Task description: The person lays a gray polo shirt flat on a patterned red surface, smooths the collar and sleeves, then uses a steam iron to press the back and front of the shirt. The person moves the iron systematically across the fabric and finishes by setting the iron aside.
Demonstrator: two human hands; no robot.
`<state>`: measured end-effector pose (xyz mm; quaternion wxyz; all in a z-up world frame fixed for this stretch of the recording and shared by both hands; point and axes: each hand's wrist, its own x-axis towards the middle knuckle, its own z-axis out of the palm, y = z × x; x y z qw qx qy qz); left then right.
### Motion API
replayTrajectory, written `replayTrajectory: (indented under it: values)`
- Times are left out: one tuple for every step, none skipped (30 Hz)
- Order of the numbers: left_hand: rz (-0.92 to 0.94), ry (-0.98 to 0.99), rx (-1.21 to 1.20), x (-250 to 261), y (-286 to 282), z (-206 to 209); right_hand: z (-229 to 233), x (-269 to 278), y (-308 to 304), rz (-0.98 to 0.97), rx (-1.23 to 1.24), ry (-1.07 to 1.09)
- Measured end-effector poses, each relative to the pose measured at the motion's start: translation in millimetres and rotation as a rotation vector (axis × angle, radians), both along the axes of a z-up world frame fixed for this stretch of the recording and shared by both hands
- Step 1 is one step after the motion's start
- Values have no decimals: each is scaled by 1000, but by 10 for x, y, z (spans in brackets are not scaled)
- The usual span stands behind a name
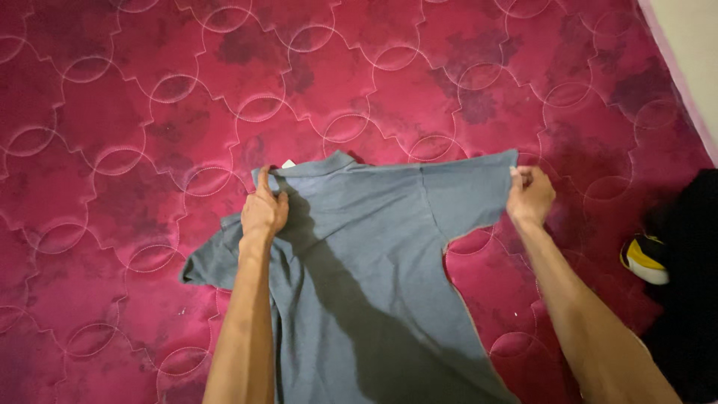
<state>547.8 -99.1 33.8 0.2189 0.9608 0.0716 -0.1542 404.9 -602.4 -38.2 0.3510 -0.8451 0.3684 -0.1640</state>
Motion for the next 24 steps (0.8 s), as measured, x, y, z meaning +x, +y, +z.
replayTrajectory:
  values:
    - [-8,-8,12,11,0,-4,18,-46,28,-15,-14,18]
    - [-16,-14,26,27,9,-15,47,-70,82,-29,-26,37]
    - [-24,-21,40,42,24,-40,92,-73,142,-10,-67,51]
    - [-33,-38,43,46,42,-82,154,-72,198,11,-109,64]
    - [-41,-55,45,53,62,-125,228,-71,273,32,-151,78]
    - [-51,-72,48,64,74,-160,316,-80,378,102,-205,3]
    - [-36,-78,48,66,74,-184,414,-102,503,172,-259,-72]
    - [-24,-83,47,68,65,-193,518,-123,636,240,-312,-147]
    - [-12,-88,46,75,53,-183,622,-124,766,289,-315,-179]
    - [-1,-59,29,86,37,-155,715,-107,893,338,-318,-214]
    - [9,-30,12,85,20,-123,796,-88,1021,387,-321,-249]
    - [21,3,-4,67,9,-96,864,-86,1146,389,-273,-267]
    - [-3,-45,16,68,8,-70,918,-87,1264,391,-226,-286]
    - [-26,-93,35,69,3,-50,961,-94,1362,393,-180,-304]
    - [-48,-141,54,71,-6,-35,989,-114,1458,388,-125,-281]
    - [4,-149,17,65,-20,-22,1005,-139,1549,383,-70,-257]
    - [56,-157,-20,49,-46,-10,1012,-163,1619,378,-15,-233]
    - [109,-165,-52,21,-70,10,1005,-178,1692,381,57,-246]
    - [162,-214,-110,-25,-112,25,990,-182,1762,384,129,-259]
    - [213,-260,-166,-99,-144,41,969,-182,1839,386,204,-270]
    - [264,-307,-222,-184,-182,58,947,-177,1908,386,248,-234]
    - [303,-368,-273,-288,-231,78,926,-169,1974,387,292,-199]
    - [341,-429,-324,-413,-287,100,904,-162,2044,388,336,-163]
    - [378,-489,-376,-547,-349,120,881,-153,2113,382,378,-141]
